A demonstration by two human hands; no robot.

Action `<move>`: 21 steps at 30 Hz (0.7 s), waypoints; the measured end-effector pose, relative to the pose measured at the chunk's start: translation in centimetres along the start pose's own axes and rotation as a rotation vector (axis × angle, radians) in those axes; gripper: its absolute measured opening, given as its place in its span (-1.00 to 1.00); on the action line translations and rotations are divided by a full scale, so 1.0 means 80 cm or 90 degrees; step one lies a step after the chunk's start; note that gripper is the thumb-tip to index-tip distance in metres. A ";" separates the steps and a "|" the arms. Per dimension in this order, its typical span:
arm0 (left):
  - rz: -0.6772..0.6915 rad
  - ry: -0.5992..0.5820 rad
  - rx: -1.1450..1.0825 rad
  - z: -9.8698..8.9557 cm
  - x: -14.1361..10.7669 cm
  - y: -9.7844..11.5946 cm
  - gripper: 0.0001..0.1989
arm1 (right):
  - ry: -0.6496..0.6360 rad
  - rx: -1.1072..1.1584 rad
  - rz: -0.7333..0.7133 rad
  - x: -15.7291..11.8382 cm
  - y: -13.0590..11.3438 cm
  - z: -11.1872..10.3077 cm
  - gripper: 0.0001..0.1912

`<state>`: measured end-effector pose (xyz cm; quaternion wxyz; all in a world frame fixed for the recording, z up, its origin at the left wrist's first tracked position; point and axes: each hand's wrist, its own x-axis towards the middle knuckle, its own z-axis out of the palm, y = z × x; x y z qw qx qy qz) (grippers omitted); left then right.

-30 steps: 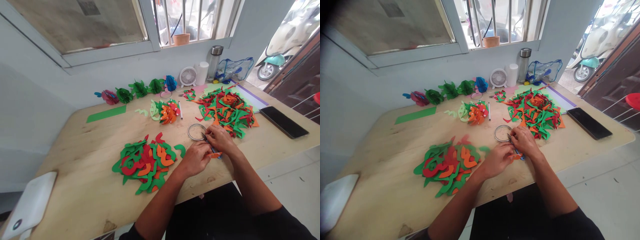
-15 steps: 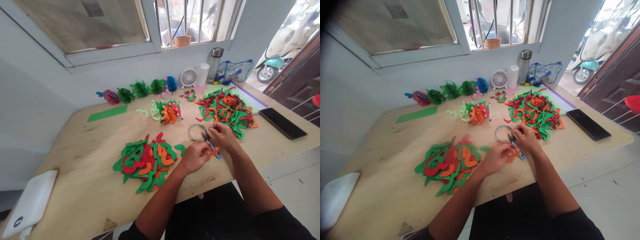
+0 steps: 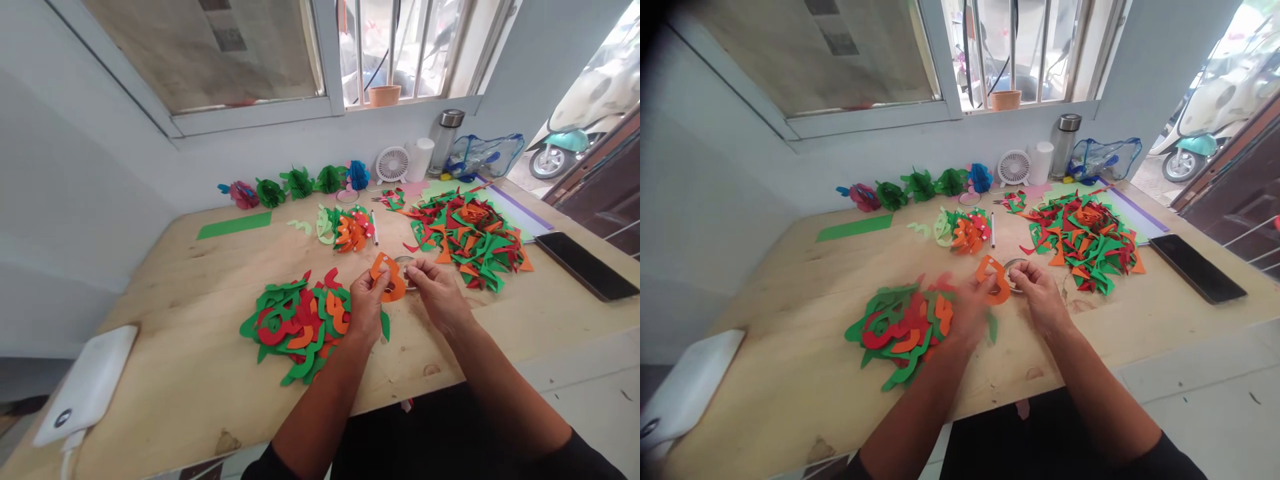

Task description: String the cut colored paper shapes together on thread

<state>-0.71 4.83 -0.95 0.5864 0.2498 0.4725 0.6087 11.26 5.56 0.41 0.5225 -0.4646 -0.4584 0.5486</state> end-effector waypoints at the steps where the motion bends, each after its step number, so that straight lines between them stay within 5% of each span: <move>1: 0.007 0.012 -0.008 -0.001 0.001 0.001 -0.78 | -0.009 0.005 0.005 0.000 0.002 0.006 -0.71; 13: 0.074 0.123 -0.060 -0.001 0.005 0.009 -0.83 | 0.000 -0.056 -0.050 -0.004 0.019 0.039 -0.77; 21: 0.002 0.066 -0.067 -0.003 0.005 0.004 -0.81 | 0.026 -0.049 -0.068 0.001 0.024 0.032 -0.80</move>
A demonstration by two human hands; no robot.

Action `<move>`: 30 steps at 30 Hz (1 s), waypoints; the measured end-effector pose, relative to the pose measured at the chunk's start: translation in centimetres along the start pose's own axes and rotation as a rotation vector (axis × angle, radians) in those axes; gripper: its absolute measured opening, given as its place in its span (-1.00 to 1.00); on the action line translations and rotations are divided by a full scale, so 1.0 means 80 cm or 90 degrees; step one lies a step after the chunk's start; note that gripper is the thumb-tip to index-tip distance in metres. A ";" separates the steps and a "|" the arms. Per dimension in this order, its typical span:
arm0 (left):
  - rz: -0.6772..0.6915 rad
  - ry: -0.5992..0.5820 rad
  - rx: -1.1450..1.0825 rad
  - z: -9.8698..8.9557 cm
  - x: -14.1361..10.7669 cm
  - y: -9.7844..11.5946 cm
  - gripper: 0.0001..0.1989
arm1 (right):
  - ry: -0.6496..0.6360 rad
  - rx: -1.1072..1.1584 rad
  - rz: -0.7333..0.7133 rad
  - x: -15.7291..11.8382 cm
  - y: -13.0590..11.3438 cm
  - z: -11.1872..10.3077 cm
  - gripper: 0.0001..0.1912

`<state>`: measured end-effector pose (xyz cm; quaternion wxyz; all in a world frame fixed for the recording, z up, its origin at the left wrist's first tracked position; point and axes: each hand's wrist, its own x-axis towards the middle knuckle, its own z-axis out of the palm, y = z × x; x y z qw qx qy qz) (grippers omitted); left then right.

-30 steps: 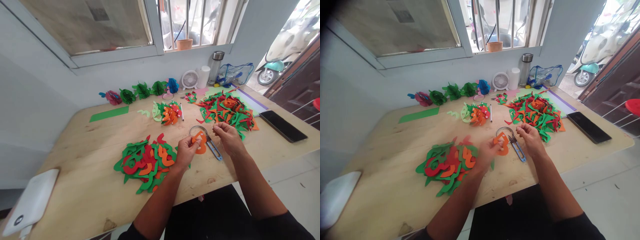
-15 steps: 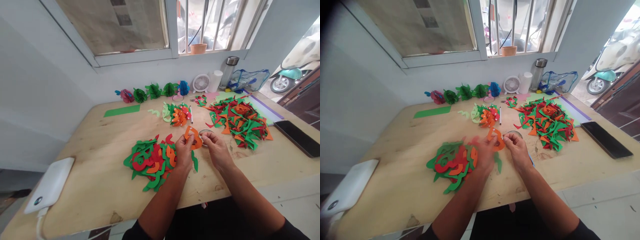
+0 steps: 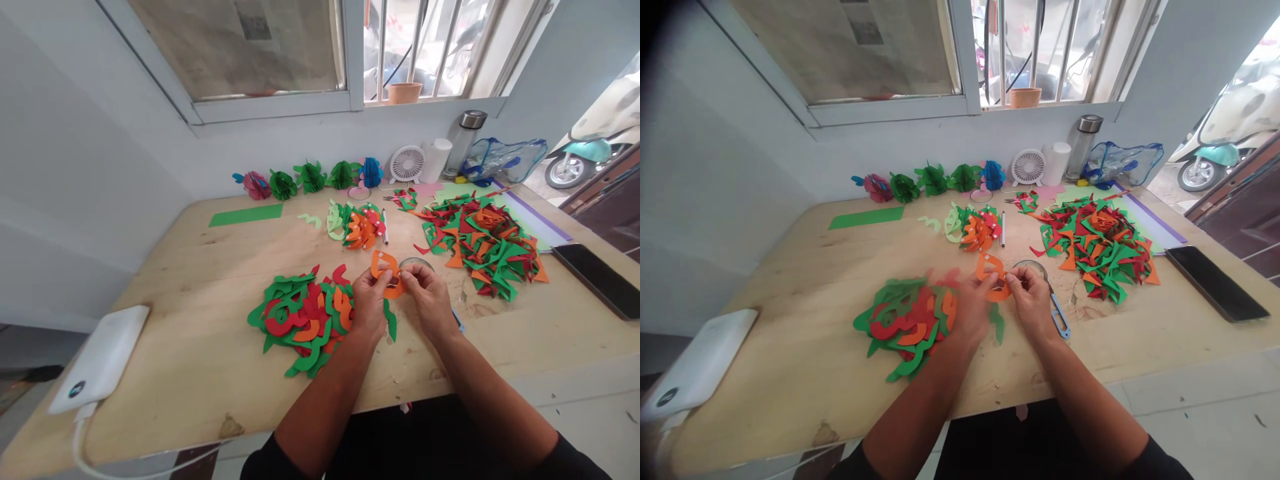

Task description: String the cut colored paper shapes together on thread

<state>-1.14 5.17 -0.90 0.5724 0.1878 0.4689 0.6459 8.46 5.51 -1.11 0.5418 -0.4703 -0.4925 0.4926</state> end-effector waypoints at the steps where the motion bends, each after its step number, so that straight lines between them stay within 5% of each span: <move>1: -0.010 -0.016 0.007 -0.001 0.000 -0.001 -0.82 | 0.005 0.002 -0.004 0.000 0.000 -0.001 -0.80; 30: -0.051 -0.071 -0.015 0.004 -0.007 0.000 -0.78 | 0.072 0.073 0.006 -0.002 0.000 0.004 -0.79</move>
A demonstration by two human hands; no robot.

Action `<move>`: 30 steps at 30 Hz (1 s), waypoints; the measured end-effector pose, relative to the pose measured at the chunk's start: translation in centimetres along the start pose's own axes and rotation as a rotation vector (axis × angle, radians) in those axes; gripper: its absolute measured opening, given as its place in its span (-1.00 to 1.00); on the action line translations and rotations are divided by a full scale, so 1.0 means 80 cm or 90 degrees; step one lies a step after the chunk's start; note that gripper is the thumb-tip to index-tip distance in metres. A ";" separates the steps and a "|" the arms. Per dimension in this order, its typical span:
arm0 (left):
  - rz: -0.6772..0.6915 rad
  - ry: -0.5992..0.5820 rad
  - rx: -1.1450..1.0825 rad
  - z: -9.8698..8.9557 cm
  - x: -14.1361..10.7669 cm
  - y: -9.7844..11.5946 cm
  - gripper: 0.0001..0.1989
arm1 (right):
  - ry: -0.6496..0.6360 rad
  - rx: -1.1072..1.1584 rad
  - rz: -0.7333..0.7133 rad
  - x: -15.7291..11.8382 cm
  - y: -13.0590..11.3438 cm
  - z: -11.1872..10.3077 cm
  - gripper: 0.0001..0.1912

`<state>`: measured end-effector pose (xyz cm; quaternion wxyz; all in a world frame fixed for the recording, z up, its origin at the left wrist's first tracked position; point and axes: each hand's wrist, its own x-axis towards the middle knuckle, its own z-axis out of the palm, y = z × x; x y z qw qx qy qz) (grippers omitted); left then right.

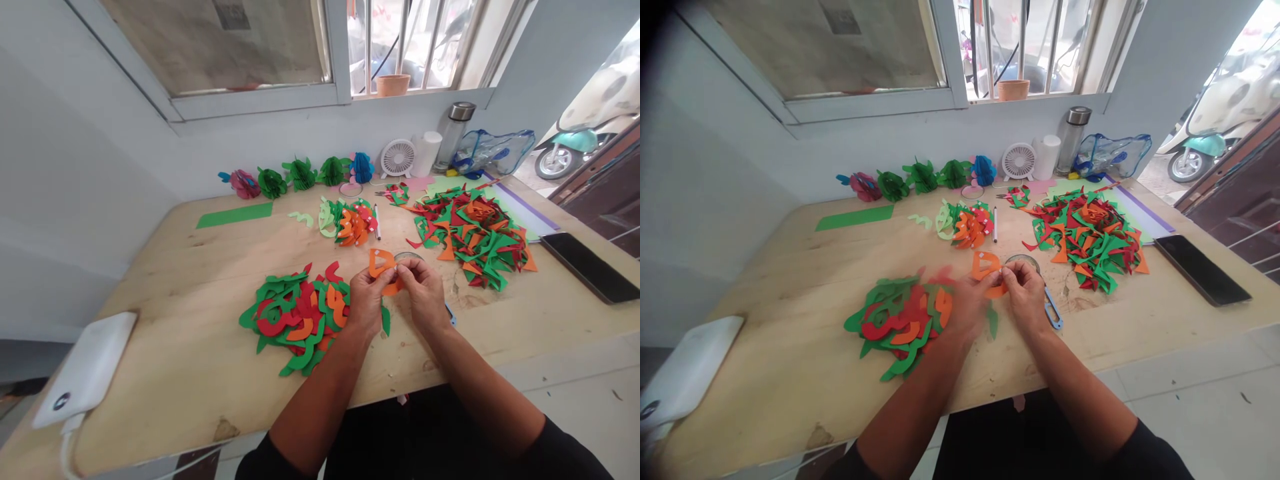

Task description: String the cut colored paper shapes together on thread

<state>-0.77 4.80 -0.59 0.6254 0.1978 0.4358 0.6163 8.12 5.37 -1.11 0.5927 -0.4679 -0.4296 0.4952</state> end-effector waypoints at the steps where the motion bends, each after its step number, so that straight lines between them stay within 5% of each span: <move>1: 0.000 -0.002 -0.008 0.000 0.001 -0.001 -0.77 | -0.002 -0.005 -0.003 0.000 0.001 0.000 -0.79; 22: 0.030 0.031 0.037 -0.002 0.006 -0.006 -0.77 | 0.022 -0.036 -0.040 0.000 0.001 -0.002 -0.83; 30: 0.077 0.001 0.113 -0.002 0.002 -0.001 -0.79 | -0.046 -0.052 -0.002 0.002 0.001 -0.007 -0.83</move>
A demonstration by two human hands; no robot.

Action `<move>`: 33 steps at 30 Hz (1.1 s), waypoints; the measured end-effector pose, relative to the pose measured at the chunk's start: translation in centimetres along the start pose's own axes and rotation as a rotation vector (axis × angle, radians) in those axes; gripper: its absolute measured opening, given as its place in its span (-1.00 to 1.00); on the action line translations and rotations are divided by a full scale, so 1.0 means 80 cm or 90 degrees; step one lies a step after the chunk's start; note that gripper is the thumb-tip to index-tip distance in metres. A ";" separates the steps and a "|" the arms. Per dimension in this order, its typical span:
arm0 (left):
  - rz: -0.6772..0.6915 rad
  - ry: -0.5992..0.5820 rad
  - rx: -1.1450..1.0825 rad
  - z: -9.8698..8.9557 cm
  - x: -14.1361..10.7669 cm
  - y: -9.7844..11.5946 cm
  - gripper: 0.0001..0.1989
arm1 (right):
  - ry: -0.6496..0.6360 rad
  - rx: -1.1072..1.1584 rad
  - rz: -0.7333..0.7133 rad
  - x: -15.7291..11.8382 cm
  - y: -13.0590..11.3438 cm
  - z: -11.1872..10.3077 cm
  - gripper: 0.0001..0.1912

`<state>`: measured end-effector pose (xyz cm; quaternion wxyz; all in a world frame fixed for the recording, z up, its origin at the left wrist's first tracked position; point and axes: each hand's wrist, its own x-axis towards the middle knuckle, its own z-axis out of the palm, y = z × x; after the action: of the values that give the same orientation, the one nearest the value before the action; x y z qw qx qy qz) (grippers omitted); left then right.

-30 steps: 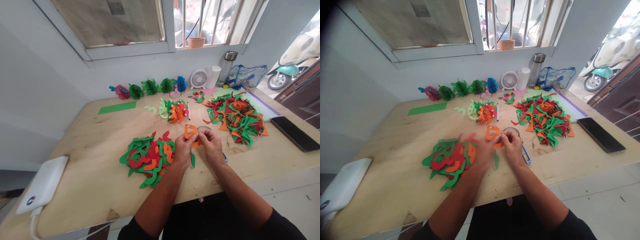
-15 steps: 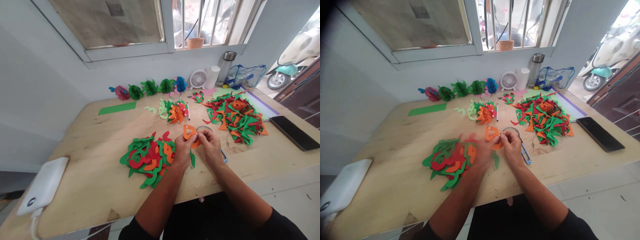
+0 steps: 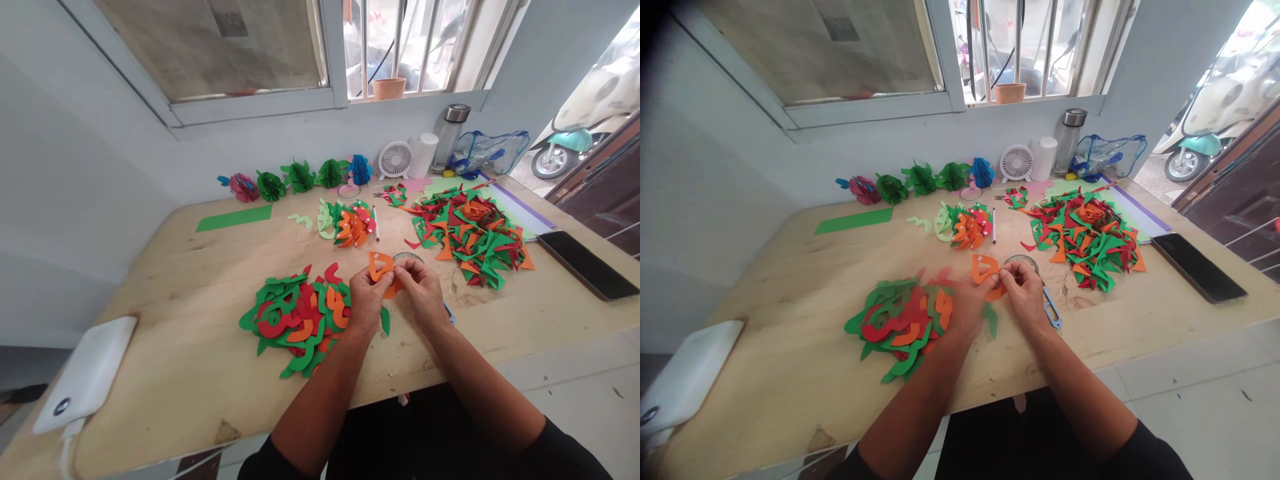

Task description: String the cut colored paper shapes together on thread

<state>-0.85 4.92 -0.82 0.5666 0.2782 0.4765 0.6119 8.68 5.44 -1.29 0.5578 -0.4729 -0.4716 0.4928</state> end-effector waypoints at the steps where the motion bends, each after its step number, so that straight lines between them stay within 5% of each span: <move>1: 0.009 -0.006 0.004 -0.001 0.000 0.000 -0.79 | 0.005 0.005 0.000 0.000 -0.001 0.000 -0.82; 9: -0.026 -0.100 -0.067 -0.003 0.000 0.000 -0.66 | 0.090 0.073 0.030 0.004 -0.001 -0.003 -0.80; 21: 0.015 -0.016 -0.006 -0.005 0.003 -0.003 -0.82 | -0.004 0.081 0.038 0.002 0.010 -0.004 -0.70; 33: -0.035 -0.178 0.130 -0.004 -0.002 -0.001 -0.76 | -0.002 0.040 0.014 0.001 0.005 -0.010 -0.77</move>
<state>-1.09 4.70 -1.00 0.6130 0.4036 0.4600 0.4997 9.45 5.47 -1.79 0.5660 -0.4598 -0.4515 0.5141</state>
